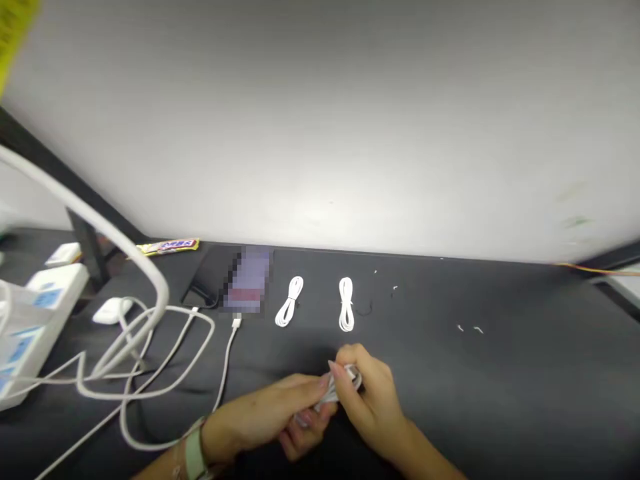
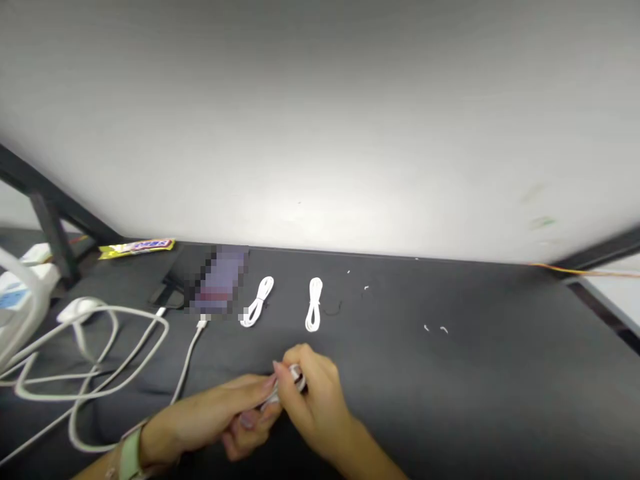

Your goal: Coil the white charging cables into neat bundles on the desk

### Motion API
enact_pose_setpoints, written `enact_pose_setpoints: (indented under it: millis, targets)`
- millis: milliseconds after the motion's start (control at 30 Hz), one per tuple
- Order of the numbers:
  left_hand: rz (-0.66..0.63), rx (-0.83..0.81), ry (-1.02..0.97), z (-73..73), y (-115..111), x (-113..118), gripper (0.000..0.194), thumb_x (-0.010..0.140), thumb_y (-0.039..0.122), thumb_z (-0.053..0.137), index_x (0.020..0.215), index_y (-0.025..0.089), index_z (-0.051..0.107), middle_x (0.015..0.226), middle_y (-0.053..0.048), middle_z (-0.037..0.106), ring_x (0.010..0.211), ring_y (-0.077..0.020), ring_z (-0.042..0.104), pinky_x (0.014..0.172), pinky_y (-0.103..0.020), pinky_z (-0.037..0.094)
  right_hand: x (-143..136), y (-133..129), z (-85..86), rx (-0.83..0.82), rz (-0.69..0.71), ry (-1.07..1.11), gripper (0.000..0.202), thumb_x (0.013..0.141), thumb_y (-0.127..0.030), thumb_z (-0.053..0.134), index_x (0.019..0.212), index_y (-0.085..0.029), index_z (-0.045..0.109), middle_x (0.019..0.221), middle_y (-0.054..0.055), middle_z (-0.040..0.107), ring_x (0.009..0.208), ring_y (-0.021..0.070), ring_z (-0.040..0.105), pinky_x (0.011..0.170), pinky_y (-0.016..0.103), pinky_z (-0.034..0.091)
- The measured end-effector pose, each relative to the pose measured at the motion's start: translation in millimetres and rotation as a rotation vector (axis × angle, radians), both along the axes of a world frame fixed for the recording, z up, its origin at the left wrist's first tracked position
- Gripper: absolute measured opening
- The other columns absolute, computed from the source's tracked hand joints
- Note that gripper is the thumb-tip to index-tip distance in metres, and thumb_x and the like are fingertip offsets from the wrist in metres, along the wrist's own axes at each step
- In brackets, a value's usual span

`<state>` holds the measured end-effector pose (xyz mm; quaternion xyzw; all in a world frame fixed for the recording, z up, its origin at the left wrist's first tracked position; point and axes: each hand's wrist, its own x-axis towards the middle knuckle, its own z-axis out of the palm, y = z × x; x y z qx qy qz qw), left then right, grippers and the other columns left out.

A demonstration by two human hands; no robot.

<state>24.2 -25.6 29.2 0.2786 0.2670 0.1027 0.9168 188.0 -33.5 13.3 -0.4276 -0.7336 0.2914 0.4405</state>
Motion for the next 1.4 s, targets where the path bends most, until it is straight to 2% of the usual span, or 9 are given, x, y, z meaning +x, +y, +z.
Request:
enact_pose_setpoints:
  millis: [167,333,533,600,733,800,900,1100,1400]
  targets:
    - [0.012,-0.059,-0.066,-3.8,-1.2,-0.5,0.041,0.086,0.053,0.046,0.067,0.017,0.04,0.055,0.008,0.022,0.041,-0.0039,0.012,0.038,-0.021,0.004,-0.2,0.0,1.4,0.03,-0.005,0.012,0.015,0.089,-0.017,0.044,0.074,-0.021,0.044,0.059,-0.004,0.046,0.048,0.0097,0.043,0.048,0.021,0.034]
    - [-0.037,-0.082,0.018,-7.4,0.2,-4.9,0.053,0.085,0.064,0.034,0.082,0.014,0.054,0.057,0.006,0.033,0.041,-0.0048,0.018,0.037,-0.021,0.009,1.3,-0.2,-0.3,0.018,-0.039,0.025,0.013,0.09,-0.017,0.043,0.077,-0.021,0.044,0.057,-0.005,0.044,0.045,0.0092,0.041,0.046,0.021,0.034]
    - [-0.008,-0.038,0.055,-7.5,-0.7,-3.8,0.047,0.083,0.062,0.042,0.073,0.016,0.046,0.054,0.009,0.023,0.043,-0.0045,0.011,0.038,-0.019,0.005,0.9,-0.4,-2.0,0.057,-0.039,0.009,0.014,0.089,-0.016,0.046,0.075,-0.021,0.045,0.059,-0.005,0.045,0.048,0.0088,0.043,0.047,0.021,0.035]
    - [0.022,-0.047,0.023,-7.3,-0.6,-3.1,0.045,0.084,0.06,0.044,0.071,0.017,0.044,0.054,0.009,0.021,0.043,-0.0045,0.01,0.038,-0.019,0.005,4.7,3.4,-0.9,-0.012,-0.001,0.033,0.004,0.09,-0.019,0.046,0.087,-0.021,0.049,0.062,-0.004,0.05,0.049,0.0093,0.046,0.048,0.021,0.038]
    - [0.118,-0.106,-0.003,-8.1,3.1,-5.0,0.043,0.083,0.058,0.048,0.074,0.016,0.043,0.057,0.009,0.021,0.045,-0.0042,0.007,0.038,-0.017,0.004,28.5,22.9,1.5,-0.141,-0.072,0.083,0.027,0.094,-0.028,0.038,0.12,-0.02,0.042,0.084,0.004,0.06,0.063,0.0132,0.057,0.057,0.025,0.048]
    - [0.146,-0.156,-0.022,-8.6,5.6,-6.5,0.043,0.081,0.058,0.051,0.074,0.016,0.043,0.058,0.009,0.021,0.045,-0.0042,0.007,0.038,-0.016,0.004,46.6,35.3,-0.9,-0.121,-0.278,-0.072,0.024,0.09,-0.033,0.051,0.11,-0.019,0.052,0.089,0.006,0.06,0.068,0.0154,0.058,0.06,0.028,0.049]
    - [0.17,-0.219,-0.042,-8.6,7.8,-7.7,0.044,0.078,0.059,0.055,0.072,0.017,0.041,0.058,0.009,0.02,0.045,-0.0043,0.007,0.038,-0.016,0.004,70.9,48.7,-11.4,-0.057,-0.358,-0.335,0.024,0.085,-0.037,0.057,0.101,-0.019,0.061,0.1,0.01,0.056,0.076,0.0194,0.058,0.065,0.033,0.05]
    - [0.177,-0.281,-0.106,-8.8,8.3,-8.1,0.04,0.081,0.053,0.055,0.071,0.016,0.041,0.058,0.008,0.021,0.045,-0.0038,0.008,0.038,-0.014,0.005,84.5,53.5,-28.4,-0.133,-0.236,-0.458,0.016,0.084,-0.032,0.056,0.091,-0.019,0.063,0.092,0.008,0.054,0.084,0.0224,0.057,0.075,0.039,0.049]
    - [0.219,-0.27,-0.117,-15.6,7.2,-7.5,0.038,0.081,0.052,0.055,0.075,0.016,0.043,0.057,0.009,0.022,0.044,-0.0033,0.009,0.037,-0.014,0.007,77.7,54.5,-23.2,0.008,-0.251,-0.434,0.014,0.09,-0.026,0.046,0.08,-0.018,0.051,0.083,0.009,0.052,0.078,0.0221,0.053,0.073,0.038,0.046]
